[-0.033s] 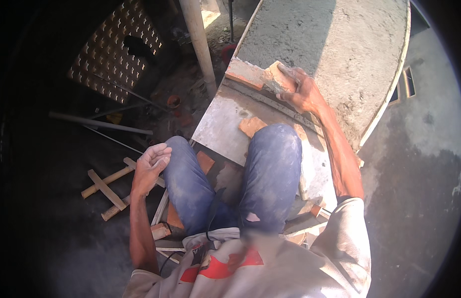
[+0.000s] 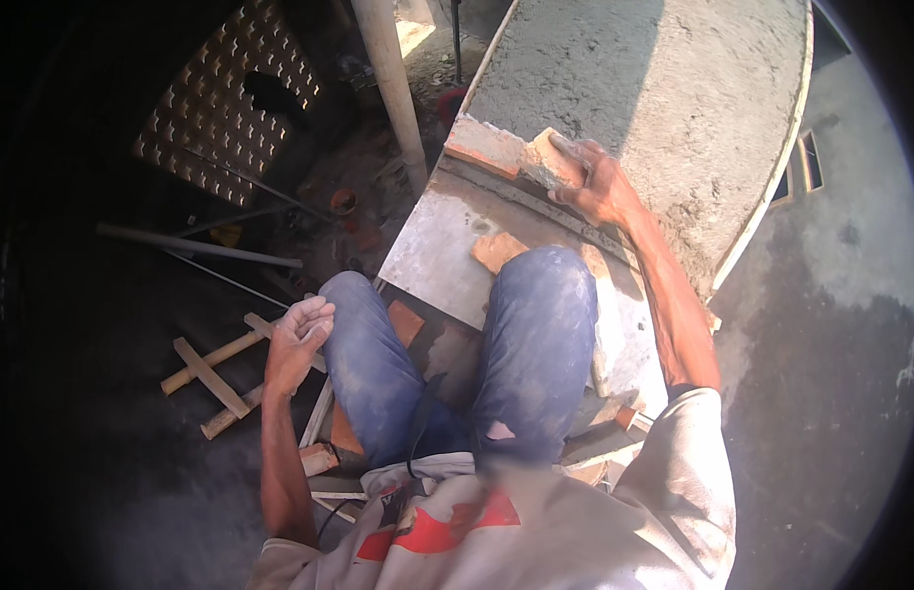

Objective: The person scoops cement from a bucket using a trowel and spreads it onto a wooden platform. They then place red bricks onto the cement layer, adjusting their positions and tapping them to level the surface. The person continues to apply cement between the bricks to secure them in place.

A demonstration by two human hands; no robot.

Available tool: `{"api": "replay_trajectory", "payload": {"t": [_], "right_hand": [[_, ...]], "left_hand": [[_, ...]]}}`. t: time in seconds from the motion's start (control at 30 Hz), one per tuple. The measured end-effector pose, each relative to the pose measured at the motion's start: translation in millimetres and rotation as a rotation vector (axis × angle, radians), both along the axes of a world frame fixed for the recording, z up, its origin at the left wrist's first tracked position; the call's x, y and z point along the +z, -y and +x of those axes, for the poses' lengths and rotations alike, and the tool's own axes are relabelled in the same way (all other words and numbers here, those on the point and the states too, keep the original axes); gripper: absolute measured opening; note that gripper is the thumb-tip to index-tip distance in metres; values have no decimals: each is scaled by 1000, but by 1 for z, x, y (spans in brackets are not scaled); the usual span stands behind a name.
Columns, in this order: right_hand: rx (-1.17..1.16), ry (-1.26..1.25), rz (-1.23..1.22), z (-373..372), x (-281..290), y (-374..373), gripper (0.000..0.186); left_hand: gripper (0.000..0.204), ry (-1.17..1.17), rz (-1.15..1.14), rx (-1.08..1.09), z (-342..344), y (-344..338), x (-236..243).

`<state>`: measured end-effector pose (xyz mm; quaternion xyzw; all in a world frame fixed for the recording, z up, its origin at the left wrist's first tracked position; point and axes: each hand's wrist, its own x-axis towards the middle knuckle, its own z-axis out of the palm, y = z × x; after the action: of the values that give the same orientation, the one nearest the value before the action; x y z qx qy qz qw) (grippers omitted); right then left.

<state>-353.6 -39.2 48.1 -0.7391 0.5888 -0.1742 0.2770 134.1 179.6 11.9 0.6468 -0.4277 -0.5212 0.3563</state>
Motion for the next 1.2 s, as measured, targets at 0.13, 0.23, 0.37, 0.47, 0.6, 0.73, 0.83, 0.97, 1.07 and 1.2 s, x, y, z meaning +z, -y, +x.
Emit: {"api": "replay_trajectory", "payload": {"t": [0.13, 0.23, 0.37, 0.47, 0.6, 0.73, 0.83, 0.97, 1.07, 1.2], "right_hand": [[70, -188, 9, -21, -59, 22, 93], [89, -311, -55, -29, -87, 29, 95], [119, -292, -50, -35, -106, 32, 96], [115, -346, -36, -37, -114, 37, 97], [155, -374, -82, -40, -118, 49, 97], [143, -311, 14, -42, -119, 53, 93], [127, -356, 34, -40, -118, 50, 94], [149, -386, 13, -40, -110, 47, 95], [167, -308, 9, -51, -101, 44, 91], [147, -189, -4, -74, -93, 38, 83]], "left_hand": [[43, 12, 135, 290, 45, -53, -61], [41, 83, 285, 412, 78, -96, -80], [43, 144, 430, 484, 109, -147, -80], [44, 165, 440, 492, 120, -151, -72], [43, 164, 354, 487, 123, -102, -54], [42, 209, 164, 345, 116, -16, -19], [41, 249, 0, 211, 106, 31, 48], [41, 484, -159, 88, 72, 131, 136], [48, 466, -449, -49, 21, 234, 169], [88, 760, -729, -179, -42, 359, 212]]}}
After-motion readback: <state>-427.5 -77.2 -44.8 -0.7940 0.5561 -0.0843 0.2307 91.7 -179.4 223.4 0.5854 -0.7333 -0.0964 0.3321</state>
